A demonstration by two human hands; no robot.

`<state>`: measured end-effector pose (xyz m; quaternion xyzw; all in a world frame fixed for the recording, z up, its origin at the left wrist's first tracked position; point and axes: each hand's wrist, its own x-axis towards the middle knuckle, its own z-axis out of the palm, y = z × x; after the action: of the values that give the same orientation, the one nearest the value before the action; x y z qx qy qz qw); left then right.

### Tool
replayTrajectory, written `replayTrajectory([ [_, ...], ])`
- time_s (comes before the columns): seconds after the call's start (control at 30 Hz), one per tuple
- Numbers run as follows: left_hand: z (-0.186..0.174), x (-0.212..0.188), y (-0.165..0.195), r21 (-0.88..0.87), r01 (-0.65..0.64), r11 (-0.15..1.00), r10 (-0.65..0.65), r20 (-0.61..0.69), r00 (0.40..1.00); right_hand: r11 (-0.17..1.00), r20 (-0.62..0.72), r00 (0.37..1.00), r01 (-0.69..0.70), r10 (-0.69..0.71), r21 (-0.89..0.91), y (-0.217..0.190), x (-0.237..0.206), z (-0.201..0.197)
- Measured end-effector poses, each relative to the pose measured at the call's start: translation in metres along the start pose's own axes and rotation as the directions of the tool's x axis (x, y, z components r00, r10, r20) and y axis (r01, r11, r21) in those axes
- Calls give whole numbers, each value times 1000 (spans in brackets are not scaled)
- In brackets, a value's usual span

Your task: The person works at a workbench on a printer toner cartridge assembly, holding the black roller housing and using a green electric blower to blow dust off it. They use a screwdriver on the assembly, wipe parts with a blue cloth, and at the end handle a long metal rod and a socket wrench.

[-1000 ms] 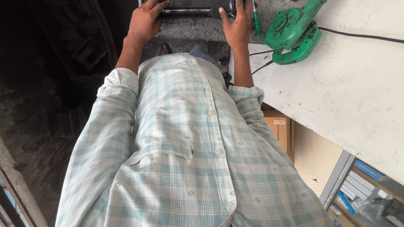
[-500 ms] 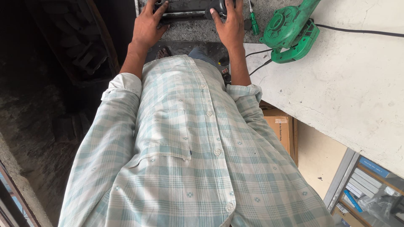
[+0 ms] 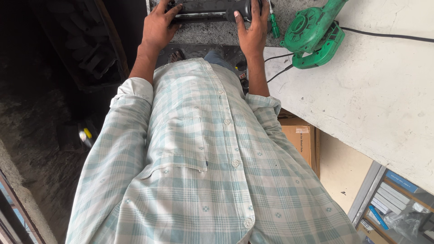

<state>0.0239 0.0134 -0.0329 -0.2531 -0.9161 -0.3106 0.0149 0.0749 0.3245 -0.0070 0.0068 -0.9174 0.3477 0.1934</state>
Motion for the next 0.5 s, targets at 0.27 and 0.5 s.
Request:
replayTrajectory([
  [0.27,-6,1,0,-13,5,1000,-5,13,1000,1000,27,1000,-3,2,4,-2,3,0],
  [0.5,-6,1,0,-16,18,1000,-18,14,1000,998,-6,999,42,-43,-46,-2,2,0],
])
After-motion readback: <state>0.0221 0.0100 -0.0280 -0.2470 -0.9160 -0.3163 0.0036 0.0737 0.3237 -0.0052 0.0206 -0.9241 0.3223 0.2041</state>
